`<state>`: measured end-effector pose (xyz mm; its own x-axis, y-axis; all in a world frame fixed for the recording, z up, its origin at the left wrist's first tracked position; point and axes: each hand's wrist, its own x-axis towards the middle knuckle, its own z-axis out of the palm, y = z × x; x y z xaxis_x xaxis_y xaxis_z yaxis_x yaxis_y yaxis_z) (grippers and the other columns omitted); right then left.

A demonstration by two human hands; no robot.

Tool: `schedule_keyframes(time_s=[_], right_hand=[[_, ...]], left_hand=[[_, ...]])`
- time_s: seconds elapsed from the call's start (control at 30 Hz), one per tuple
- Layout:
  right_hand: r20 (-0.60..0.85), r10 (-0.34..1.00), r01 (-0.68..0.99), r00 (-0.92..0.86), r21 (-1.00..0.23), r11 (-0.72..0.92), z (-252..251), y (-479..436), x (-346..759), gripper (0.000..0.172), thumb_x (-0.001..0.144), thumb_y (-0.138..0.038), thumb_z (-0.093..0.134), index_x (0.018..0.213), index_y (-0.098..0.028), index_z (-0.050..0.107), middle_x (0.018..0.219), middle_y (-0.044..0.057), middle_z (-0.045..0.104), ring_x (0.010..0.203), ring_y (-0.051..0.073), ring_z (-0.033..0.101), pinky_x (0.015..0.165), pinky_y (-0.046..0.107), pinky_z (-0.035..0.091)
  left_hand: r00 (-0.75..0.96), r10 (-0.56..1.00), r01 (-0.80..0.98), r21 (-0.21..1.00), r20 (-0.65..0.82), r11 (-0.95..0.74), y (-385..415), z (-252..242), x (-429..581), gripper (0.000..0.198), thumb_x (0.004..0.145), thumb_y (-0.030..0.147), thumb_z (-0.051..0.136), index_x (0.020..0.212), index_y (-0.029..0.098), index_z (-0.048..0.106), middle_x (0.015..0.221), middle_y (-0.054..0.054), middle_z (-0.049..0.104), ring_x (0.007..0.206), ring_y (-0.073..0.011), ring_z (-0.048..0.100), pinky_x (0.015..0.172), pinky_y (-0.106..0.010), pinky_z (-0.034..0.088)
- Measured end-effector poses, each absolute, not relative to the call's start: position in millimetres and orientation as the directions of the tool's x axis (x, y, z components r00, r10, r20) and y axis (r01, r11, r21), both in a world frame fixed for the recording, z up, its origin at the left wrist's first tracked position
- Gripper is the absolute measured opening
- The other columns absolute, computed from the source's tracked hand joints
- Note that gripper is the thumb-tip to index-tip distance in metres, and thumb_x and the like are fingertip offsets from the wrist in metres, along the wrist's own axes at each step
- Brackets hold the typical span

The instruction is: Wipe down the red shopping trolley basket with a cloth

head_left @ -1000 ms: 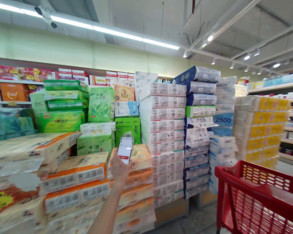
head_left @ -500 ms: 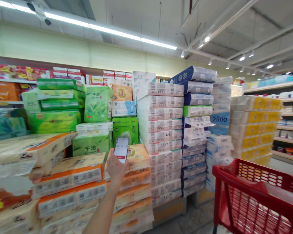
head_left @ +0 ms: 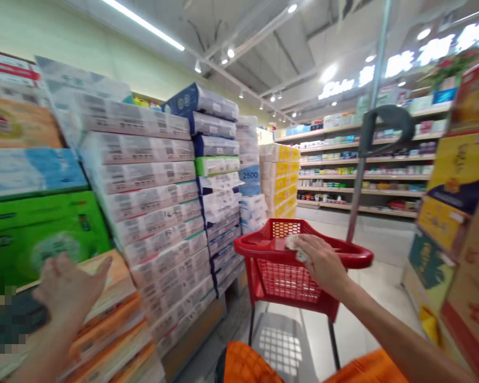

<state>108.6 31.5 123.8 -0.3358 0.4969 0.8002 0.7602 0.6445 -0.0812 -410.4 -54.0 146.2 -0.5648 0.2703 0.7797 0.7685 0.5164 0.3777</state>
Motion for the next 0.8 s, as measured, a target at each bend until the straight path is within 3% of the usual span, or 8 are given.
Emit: schedule_keyframes(time_s=[0.07, 0.17, 0.3, 0.4, 0.5, 0.6, 0.73, 0.8], right_hand=[[0.805, 0.498, 0.783, -0.323, -0.068, 0.618, 119.3, 29.1, 110.9, 0.037, 0.073, -0.01, 0.039, 0.105, -0.019, 0.058, 0.116, 0.007, 0.055, 0.107, 0.022, 0.049, 0.09, 0.042, 0.042], [0.827, 0.482, 0.8, -0.289, -0.068, 0.596, 106.8, 28.3, 150.5, 0.037, 0.072, -0.008, 0.039, 0.102, -0.017, 0.058, 0.114, 0.009, 0.055, 0.107, 0.022, 0.048, 0.09, 0.039, 0.044], [0.878, 0.466, 0.859, -0.103, -0.157, 0.487, 92.8, 33.6, 212.0, 0.033, 0.075, -0.01, 0.037, 0.098, -0.019, 0.06, 0.111, 0.011, 0.056, 0.105, 0.024, 0.05, 0.086, 0.043, 0.045], [0.906, 0.424, 0.848, 0.002, -0.226, 0.479, 83.6, 32.7, 208.9, 0.033, 0.078, -0.011, 0.037, 0.099, -0.019, 0.06, 0.116, 0.011, 0.053, 0.111, 0.024, 0.047, 0.089, 0.046, 0.043], [0.917, 0.384, 0.791, -0.113, -0.151, 0.593, 79.4, 28.9, 183.9, 0.033, 0.078, -0.009, 0.039, 0.101, -0.019, 0.061, 0.122, 0.009, 0.051, 0.12, 0.023, 0.038, 0.097, 0.044, 0.038], [0.897, 0.394, 0.773, -0.2, -0.103, 0.626, 83.2, 32.1, 192.2, 0.036, 0.076, -0.006, 0.04, 0.1, -0.02, 0.062, 0.121, 0.008, 0.052, 0.119, 0.022, 0.041, 0.097, 0.044, 0.037], [0.838, 0.545, 0.821, 0.024, -0.328, 0.468, 92.7, 42.1, 239.6, 0.039, 0.073, -0.003, 0.038, 0.096, -0.021, 0.063, 0.114, 0.008, 0.057, 0.104, 0.021, 0.054, 0.087, 0.041, 0.046], [0.818, 0.571, 0.809, 0.063, -0.377, 0.451, 95.3, 41.7, 242.0, 0.039, 0.073, -0.003, 0.038, 0.096, -0.02, 0.063, 0.114, 0.009, 0.057, 0.102, 0.021, 0.055, 0.086, 0.039, 0.047]], left_hand=[[-0.382, 0.352, 0.916, 0.3, 0.855, 0.265, -26.1, 153.3, -336.9, 0.066, 0.071, 0.054, 0.04, 0.125, 0.016, 0.031, 0.135, -0.015, 0.034, 0.123, -0.0347, 0.031, 0.095, -0.053, 0.034], [-0.197, 0.454, 0.971, 0.238, 0.869, -0.034, 6.6, 151.2, -210.8, 0.057, 0.077, 0.044, 0.04, 0.122, 0.01, 0.037, 0.135, -0.016, 0.035, 0.125, -0.0282, 0.031, 0.101, -0.045, 0.029], [0.024, 0.749, 0.964, 0.183, 0.663, -0.193, 28.3, 130.7, -94.0, 0.049, 0.08, 0.042, 0.04, 0.122, 0.017, 0.041, 0.135, -0.011, 0.038, 0.125, -0.0259, 0.031, 0.102, -0.053, 0.02], [0.106, 0.804, 0.958, 0.157, 0.585, -0.24, 31.6, 118.0, -63.2, 0.047, 0.081, 0.047, 0.038, 0.119, 0.02, 0.045, 0.126, -0.008, 0.05, 0.121, -0.0244, 0.037, 0.103, -0.054, 0.016], [0.099, 0.806, 0.963, 0.147, 0.583, -0.225, 30.7, 117.6, -58.2, 0.048, 0.081, 0.049, 0.038, 0.118, 0.02, 0.045, 0.122, -0.008, 0.053, 0.116, -0.0233, 0.042, 0.101, -0.053, 0.019], [0.113, 0.81, 0.967, 0.122, 0.575, -0.222, 28.7, 121.5, -56.0, 0.047, 0.081, 0.047, 0.038, 0.119, 0.02, 0.045, 0.121, -0.008, 0.054, 0.114, -0.0224, 0.044, 0.1, -0.053, 0.02], [0.11, 0.794, 0.975, 0.088, 0.598, -0.202, 25.9, 118.9, -49.1, 0.047, 0.082, 0.047, 0.037, 0.121, 0.022, 0.043, 0.121, -0.007, 0.054, 0.115, -0.0224, 0.043, 0.1, -0.053, 0.02], [0.103, 0.784, 0.979, 0.077, 0.612, -0.189, 25.1, 116.2, -47.1, 0.048, 0.082, 0.047, 0.036, 0.122, 0.022, 0.043, 0.121, -0.007, 0.054, 0.115, -0.0225, 0.042, 0.101, -0.053, 0.018]])
